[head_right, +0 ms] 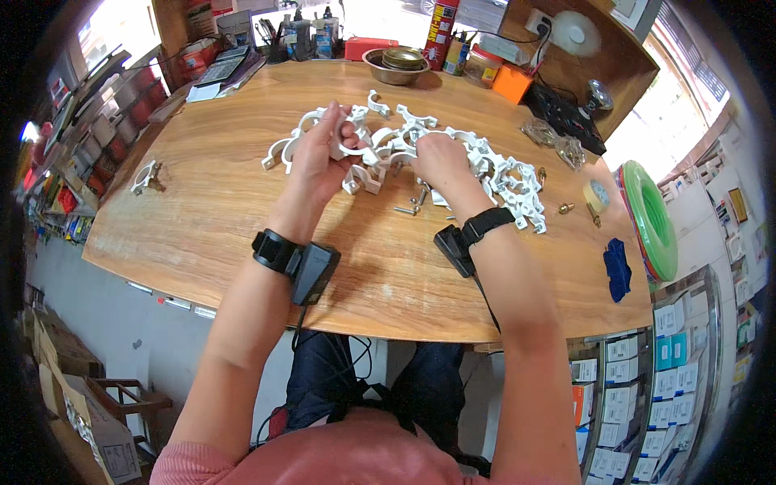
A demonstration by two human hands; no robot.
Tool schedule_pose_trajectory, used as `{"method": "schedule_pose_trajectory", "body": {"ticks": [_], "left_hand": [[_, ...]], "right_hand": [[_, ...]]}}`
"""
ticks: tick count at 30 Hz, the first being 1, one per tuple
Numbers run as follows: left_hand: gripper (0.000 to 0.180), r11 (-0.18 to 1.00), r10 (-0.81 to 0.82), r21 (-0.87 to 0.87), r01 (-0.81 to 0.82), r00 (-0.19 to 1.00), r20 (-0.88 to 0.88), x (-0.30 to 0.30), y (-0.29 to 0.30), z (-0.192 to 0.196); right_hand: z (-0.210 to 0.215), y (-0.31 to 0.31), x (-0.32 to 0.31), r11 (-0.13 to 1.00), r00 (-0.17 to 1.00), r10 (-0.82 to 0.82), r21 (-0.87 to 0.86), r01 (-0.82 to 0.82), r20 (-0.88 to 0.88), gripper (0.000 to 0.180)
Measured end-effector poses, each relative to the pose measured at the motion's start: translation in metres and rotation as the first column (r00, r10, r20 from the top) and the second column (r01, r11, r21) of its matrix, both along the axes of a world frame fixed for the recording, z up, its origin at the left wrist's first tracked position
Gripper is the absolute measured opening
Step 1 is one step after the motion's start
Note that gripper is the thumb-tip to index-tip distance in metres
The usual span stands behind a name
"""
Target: The person assembles white plastic pipe clamps by hand, inserting metal bolts and nuts into the pre-drilled holes. They pick up clamp pieces, fit them together, and thread the hardware through before setting the units back on the table.
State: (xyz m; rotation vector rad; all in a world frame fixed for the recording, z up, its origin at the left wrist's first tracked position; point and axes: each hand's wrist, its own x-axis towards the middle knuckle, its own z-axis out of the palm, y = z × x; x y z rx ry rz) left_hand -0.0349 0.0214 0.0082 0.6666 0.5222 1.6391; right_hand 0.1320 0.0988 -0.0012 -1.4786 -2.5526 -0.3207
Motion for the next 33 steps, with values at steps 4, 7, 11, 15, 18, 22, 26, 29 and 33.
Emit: {"method": "schedule_pose_trajectory", "body": {"ticks": [4, 7, 11, 15, 18, 22, 26, 29, 33], "left_hand": [[0.02, 0.998, 0.012, 0.054, -0.012, 1.0, -0.008, -0.001, -0.001, -0.001], [0.02, 0.997, 0.001, 0.071, 0.004, 0.997, -0.073, 0.001, -0.001, -0.003], [0.019, 0.998, -0.003, 0.064, 0.008, 0.996, -0.089, 0.01, -0.001, -0.005], [0.018, 0.998, -0.018, 0.059, 0.025, 0.992, -0.128, 0.016, -0.004, -0.002], [0.019, 0.995, 0.074, 0.075, -0.058, 0.973, -0.219, 0.022, -0.007, 0.002], [0.021, 0.991, 0.095, 0.115, -0.062, 0.948, -0.303, 0.028, -0.02, 0.013], [0.031, 0.979, 0.116, 0.191, -0.068, 0.961, -0.251, 0.025, -0.017, 0.007], [0.031, 0.972, 0.122, 0.227, -0.064, 0.96, -0.254, 0.025, -0.021, 0.01], [0.025, 0.961, 0.106, 0.276, -0.02, 0.947, -0.302, 0.024, -0.023, 0.014]], "right_hand": [[0.004, 0.0, -0.007, 0.999, 1.0, 0.003, -0.05, -0.003, 0.005, 0.02], [0.004, -0.004, -0.007, 1.0, 1.0, 0.003, -0.031, -0.003, 0.003, 0.019], [0.014, -0.012, 0.002, 0.992, 0.977, -0.089, -0.104, 0.07, -0.194, 0.02], [0.017, -0.022, 0.016, 0.996, 0.834, 0.037, 0.084, 0.011, -0.551, 0.019], [0.03, -0.049, 0.021, 0.995, 0.539, 0.085, 0.101, 0.001, -0.838, 0.019], [0.032, -0.069, 0.009, 0.973, 0.467, 0.221, 0.227, -0.044, -0.856, 0.017], [0.026, -0.082, 0.004, 0.936, 0.511, 0.349, 0.319, -0.149, -0.786, 0.018], [0.032, -0.089, 0.003, 0.926, 0.492, 0.377, 0.327, -0.188, -0.785, 0.018], [0.04, -0.099, 0.004, 0.914, 0.46, 0.404, 0.328, -0.238, -0.791, 0.021]]}}
